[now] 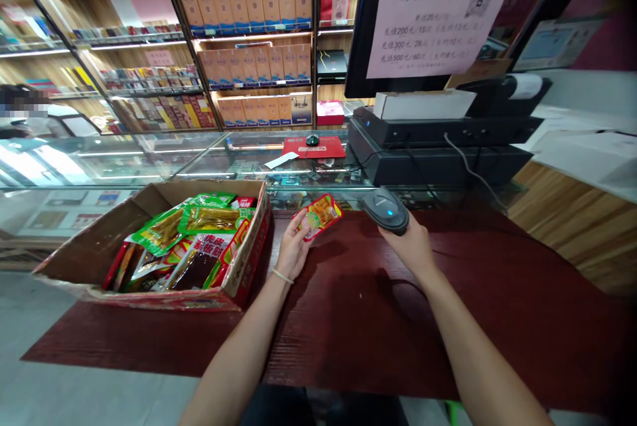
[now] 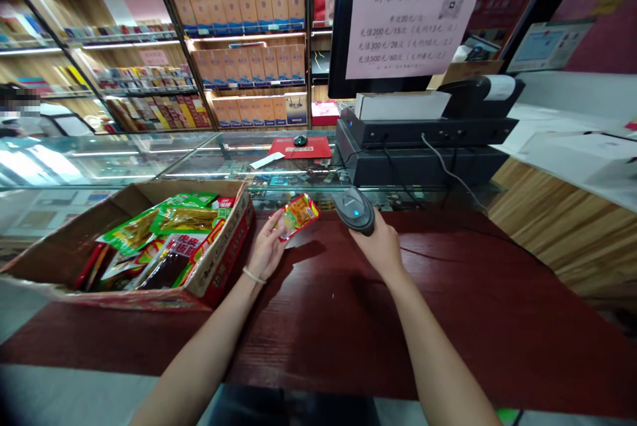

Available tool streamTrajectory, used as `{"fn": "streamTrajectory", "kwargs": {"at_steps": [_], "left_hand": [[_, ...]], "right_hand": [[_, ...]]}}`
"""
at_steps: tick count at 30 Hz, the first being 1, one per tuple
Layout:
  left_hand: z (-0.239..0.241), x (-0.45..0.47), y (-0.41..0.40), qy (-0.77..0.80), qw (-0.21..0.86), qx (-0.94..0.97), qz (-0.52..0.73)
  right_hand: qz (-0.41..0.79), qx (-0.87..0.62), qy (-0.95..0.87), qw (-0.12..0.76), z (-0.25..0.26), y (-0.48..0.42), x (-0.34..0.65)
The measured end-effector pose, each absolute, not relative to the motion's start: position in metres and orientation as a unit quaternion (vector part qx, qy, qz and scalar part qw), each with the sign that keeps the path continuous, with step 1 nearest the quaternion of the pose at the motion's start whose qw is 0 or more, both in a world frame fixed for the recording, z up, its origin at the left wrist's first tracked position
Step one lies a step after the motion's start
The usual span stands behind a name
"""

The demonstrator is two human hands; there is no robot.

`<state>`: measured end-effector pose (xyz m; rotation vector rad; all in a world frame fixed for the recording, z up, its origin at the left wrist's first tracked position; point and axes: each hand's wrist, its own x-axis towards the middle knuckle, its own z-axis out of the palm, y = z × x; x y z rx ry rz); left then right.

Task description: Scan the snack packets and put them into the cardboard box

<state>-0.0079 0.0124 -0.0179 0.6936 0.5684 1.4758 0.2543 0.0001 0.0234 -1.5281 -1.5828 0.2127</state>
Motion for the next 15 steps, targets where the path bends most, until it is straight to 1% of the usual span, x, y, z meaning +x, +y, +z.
{"fn": "streamTrajectory", "kwargs": {"at_steps": [3,8,12,15], "left_hand": [[-0.021,-0.009,0.016,0.282,0.622,0.286,0.672],[-0.020,-0.010,0.016,0.278,0.621,0.275,0.679],[-0.018,-0.009,0.014,0.285,0.617,0.275,0.680],[-0.021,-0.009,0.015,0.297,0.609,0.276,0.681]], "right_hand": [[0.124,-0.599,-0.674,0.415,0.027,-0.002,0.256],[0.186,-0.544,-0.731,0.367,0.035,-0.007,0.256],[0.208,-0.517,-0.771,0.306,0.038,-0.011,0.255],[0.215,-0.514,-0.774,0.301,0.039,-0.012,0.256]]}}
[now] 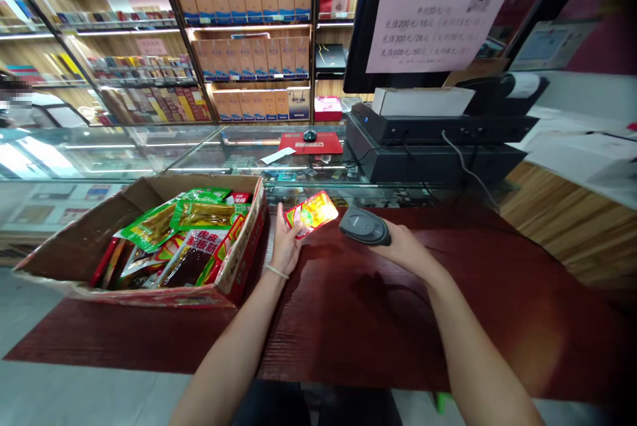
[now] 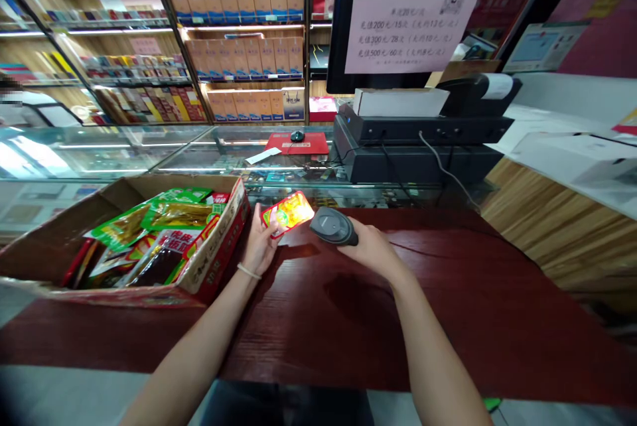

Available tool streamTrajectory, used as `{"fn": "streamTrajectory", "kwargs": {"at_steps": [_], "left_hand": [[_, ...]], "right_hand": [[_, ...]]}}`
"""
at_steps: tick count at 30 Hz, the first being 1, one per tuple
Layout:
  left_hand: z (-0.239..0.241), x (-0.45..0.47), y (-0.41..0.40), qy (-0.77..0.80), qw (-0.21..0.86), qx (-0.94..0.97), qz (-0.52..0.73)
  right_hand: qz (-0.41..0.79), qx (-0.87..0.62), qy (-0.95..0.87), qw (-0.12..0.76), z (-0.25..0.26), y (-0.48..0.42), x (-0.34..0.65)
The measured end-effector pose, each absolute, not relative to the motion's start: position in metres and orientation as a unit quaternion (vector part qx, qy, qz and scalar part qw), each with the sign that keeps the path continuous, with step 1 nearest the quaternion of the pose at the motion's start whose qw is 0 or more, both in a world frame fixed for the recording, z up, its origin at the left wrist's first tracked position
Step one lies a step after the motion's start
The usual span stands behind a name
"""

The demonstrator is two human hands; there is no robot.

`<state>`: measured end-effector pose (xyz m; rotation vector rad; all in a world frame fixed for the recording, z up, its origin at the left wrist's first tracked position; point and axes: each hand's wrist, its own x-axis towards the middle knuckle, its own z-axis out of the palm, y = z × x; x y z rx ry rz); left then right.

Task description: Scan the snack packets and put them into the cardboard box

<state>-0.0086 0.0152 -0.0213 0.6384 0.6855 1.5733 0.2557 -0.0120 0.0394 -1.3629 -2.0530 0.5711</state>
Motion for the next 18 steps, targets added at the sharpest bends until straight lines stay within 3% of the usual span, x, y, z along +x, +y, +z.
{"fn": "streamTrajectory", "kwargs": {"at_steps": [3,6,11,14,18], "left_hand": [[-0.028,-0.010,0.020,0.322,0.579,0.298,0.687],[-0.033,-0.007,0.025,0.381,0.484,0.416,0.669],[-0.037,0.025,0.030,0.422,0.296,0.702,0.491],[-0.045,0.063,0.040,0.370,0.289,0.783,0.408],[-0.061,0.115,0.065,0.309,0.326,0.805,0.387]], "right_hand": [[0.205,-0.538,-0.748,0.330,0.040,-0.010,0.259],[0.168,-0.579,-0.698,0.385,0.040,-0.005,0.266],[0.131,-0.613,-0.608,0.487,0.042,0.000,0.280],[0.133,-0.623,-0.572,0.517,0.045,0.000,0.289],[0.112,-0.634,-0.547,0.535,0.045,0.000,0.305]]}}
